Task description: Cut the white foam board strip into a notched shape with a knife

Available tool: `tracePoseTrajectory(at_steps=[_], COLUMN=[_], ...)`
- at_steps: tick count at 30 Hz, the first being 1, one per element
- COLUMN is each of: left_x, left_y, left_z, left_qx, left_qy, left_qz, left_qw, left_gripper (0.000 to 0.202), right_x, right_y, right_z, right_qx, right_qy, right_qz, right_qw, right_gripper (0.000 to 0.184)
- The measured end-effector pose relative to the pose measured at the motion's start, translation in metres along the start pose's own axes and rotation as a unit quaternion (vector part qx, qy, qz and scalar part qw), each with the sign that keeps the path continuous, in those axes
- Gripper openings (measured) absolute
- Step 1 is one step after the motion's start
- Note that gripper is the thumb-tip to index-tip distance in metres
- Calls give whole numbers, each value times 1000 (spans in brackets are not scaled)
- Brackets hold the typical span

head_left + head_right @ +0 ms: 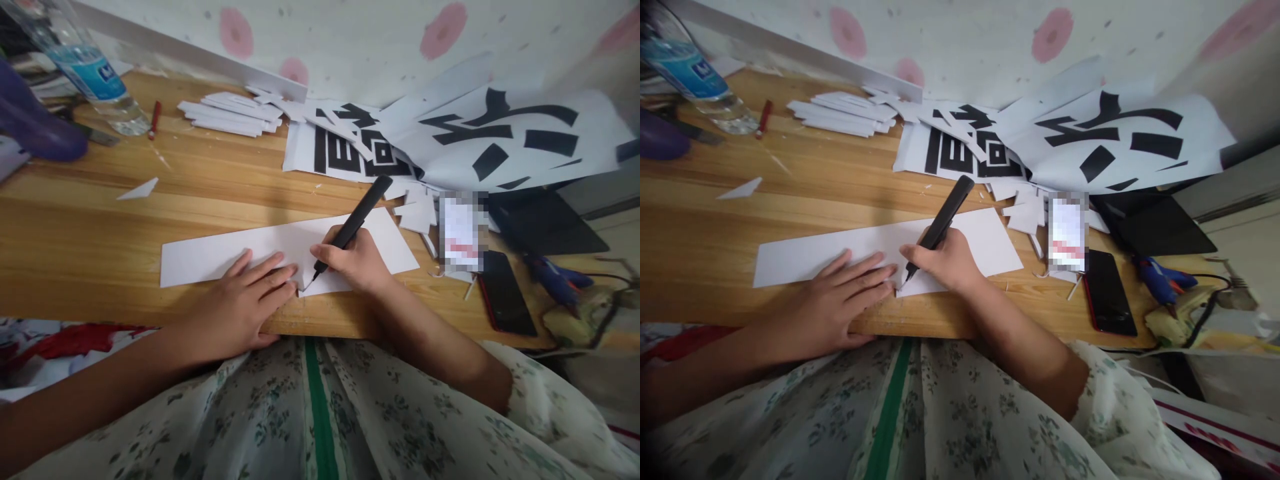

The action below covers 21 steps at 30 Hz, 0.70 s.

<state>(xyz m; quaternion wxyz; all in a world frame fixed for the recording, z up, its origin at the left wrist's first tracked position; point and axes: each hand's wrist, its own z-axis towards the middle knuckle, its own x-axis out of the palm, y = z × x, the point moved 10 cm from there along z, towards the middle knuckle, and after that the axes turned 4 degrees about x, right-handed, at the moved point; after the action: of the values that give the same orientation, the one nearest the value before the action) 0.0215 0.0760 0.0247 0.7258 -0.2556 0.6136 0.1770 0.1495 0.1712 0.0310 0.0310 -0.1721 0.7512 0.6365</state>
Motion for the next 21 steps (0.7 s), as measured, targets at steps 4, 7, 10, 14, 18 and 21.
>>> tracePoseTrajectory(at_steps=[4,7,10,14,18,21], left_x=[-1,1,1,-3,-5,-6], left_y=[-2,-2,-1,-2,-6,-6], left_z=[0,0,0,1,1,0], left_qx=[10,11,7,2,20,26], left_qy=[1,2,0,-6,-1,-2], left_qz=[13,18,14,2,21,29], left_qw=[1000,1000,1000,1000,1000,999], left_gripper=[63,62,62,62,56,52], right_x=[-4,-4,-3,-1,1,-2], right_y=[-2,-3,-1,5,4,-1], right_z=[2,2,2,3,5,7], right_qx=[2,1,-4,-14,-10,1], right_qy=[-9,-5,-3,2,20,20], right_qz=[7,7,7,-25,-35,-21], right_qw=[1000,1000,1000,1000,999,1000], right_gripper=[27,27,27,27,29,29])
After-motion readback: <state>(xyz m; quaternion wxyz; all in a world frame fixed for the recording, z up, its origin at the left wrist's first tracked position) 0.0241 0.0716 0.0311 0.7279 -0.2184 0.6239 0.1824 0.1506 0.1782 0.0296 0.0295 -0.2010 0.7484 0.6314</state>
